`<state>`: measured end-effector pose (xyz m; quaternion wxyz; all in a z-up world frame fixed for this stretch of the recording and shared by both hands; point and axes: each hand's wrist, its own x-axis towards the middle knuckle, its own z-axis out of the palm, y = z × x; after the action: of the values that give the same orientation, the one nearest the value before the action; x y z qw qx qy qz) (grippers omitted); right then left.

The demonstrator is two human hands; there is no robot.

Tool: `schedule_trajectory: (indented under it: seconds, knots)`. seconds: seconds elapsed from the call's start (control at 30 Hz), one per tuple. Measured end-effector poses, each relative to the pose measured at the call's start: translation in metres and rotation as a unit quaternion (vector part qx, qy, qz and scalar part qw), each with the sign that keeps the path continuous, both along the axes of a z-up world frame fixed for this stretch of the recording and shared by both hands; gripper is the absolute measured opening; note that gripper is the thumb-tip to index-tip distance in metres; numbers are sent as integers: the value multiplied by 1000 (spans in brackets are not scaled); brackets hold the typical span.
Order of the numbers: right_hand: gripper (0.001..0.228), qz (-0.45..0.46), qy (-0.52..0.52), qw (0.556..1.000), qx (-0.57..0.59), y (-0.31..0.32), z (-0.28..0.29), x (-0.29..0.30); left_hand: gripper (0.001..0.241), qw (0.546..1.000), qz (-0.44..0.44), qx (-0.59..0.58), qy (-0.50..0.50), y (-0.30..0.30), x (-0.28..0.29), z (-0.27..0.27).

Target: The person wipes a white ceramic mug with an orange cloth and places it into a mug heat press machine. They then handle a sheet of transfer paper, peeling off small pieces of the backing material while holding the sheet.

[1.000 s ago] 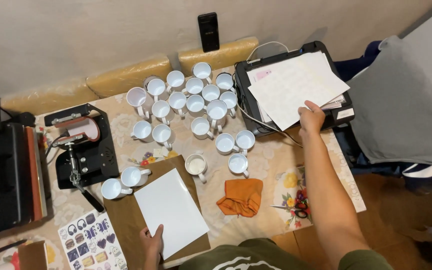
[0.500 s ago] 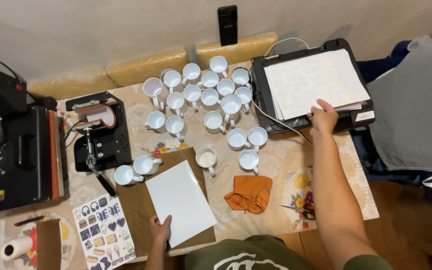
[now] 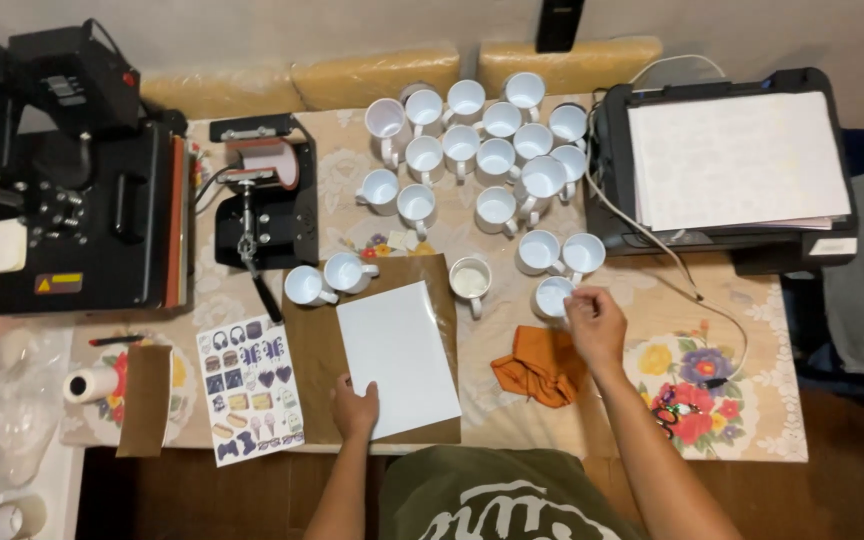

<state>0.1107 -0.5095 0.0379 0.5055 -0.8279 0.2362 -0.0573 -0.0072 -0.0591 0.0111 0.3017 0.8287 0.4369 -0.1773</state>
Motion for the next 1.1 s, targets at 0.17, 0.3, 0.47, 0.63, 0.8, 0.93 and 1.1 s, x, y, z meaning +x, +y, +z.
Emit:
schedule_trajectory:
  seconds: [0.17,0.3,0.47,0.63,0.8,0.93,1.1]
  knots:
    - [57,181,187,956,-132,66,38,-58,72,999,-30,-43,3,14,0,18]
    - [105,253,317,876,-261,70,3,-80,73,994,-81,-75,-4,32,2,22]
    - [67,236,303,859,-337,39,-88,-97,69,985,-105,-124,-65,76,14,23]
    - [37,142,304,883,-328,73,-29,-107,63,975,-137,-133,-110,110,38,26]
    - [23,16,64,986,-150,115,32,-108,51,954,-135,-200,-179,104,67,58]
    - [12,-39,19,998,54,103,-25,-96,46,941,-161,-223,-198,73,87,51]
    - [57,-98,7,974,205,132,33,-82,36,913,-250,-266,-182,18,114,68]
